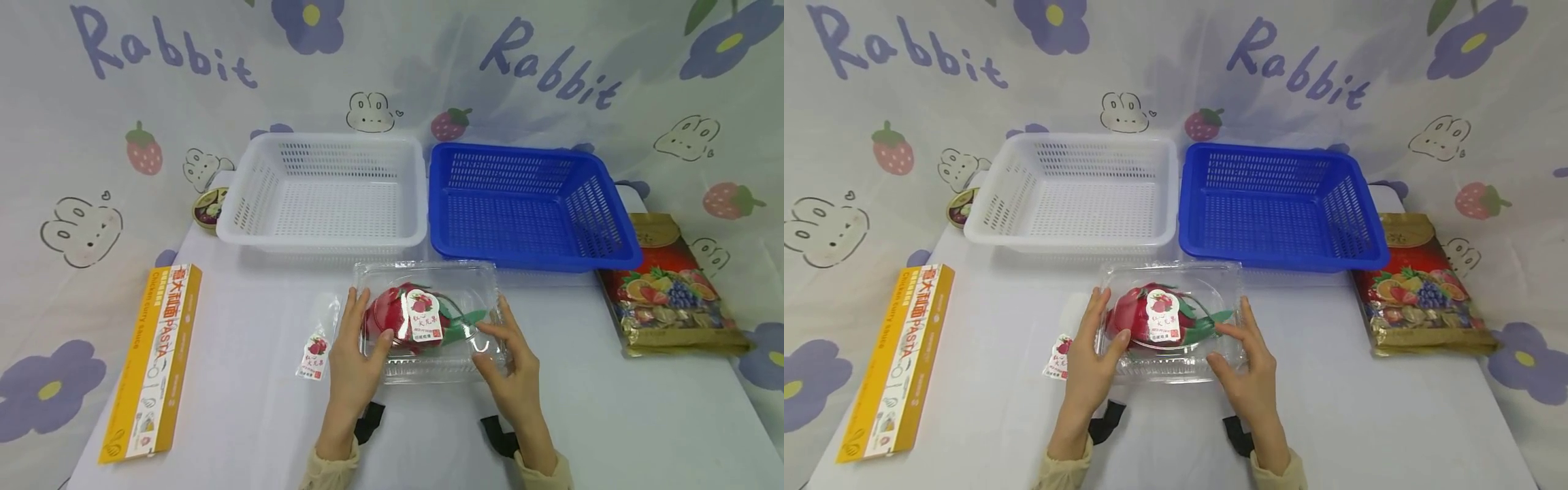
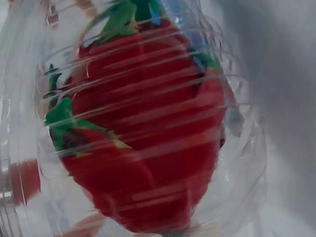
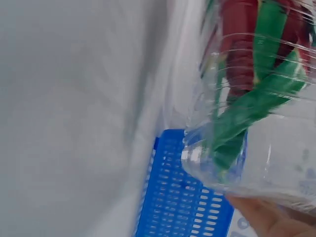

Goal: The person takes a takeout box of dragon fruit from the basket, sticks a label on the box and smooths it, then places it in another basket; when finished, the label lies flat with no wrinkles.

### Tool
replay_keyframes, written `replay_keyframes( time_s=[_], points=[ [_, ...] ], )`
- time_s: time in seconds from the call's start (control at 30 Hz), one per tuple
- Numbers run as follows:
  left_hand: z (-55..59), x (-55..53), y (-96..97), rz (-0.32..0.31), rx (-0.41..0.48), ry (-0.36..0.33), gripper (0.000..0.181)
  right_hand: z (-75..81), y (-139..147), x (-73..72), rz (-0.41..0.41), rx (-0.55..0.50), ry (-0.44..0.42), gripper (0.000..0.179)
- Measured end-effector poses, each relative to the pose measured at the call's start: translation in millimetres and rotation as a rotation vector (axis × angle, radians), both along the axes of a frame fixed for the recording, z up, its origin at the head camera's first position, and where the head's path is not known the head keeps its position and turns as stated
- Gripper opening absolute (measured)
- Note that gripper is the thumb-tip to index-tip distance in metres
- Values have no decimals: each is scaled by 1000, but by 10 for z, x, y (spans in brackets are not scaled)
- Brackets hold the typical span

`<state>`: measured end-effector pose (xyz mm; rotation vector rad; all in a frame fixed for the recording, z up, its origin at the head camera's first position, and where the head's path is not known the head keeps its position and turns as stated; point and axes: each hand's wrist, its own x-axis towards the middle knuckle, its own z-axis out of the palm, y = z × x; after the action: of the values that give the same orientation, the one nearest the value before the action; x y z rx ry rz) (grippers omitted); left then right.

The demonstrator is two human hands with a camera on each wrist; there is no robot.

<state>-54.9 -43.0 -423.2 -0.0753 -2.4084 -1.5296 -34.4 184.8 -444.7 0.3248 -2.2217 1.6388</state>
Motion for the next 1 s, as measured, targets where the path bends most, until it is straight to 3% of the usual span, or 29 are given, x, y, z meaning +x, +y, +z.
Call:
replay_keyframes(
  time_s=[0.1, 0.23, 0.43, 0.67, 0.83, 1.0],
  points=[
    [24, 3, -51, -1, 29, -23, 61, 12, -14, 44, 63, -30, 77, 36],
    [40, 7, -91, -5, 46, -39, 59, 13, -19, 66, 87, 25, 149, 45],
    [38, 14, -98, -7, 41, -30, 58, 5, -11, 102, 83, 80, 144, 57],
    [109, 41, -114, -3, 26, -31, 58, 19, -19, 112, 80, 188, 227, 71],
    [199, 72, -131, -5, 42, -25, 57, 63, -30, 138, 69, 255, 249, 65],
    [253, 102, -88, -38, 66, 29, 57, 111, -7, 93, 12, 160, 331, 58]
  ],
)
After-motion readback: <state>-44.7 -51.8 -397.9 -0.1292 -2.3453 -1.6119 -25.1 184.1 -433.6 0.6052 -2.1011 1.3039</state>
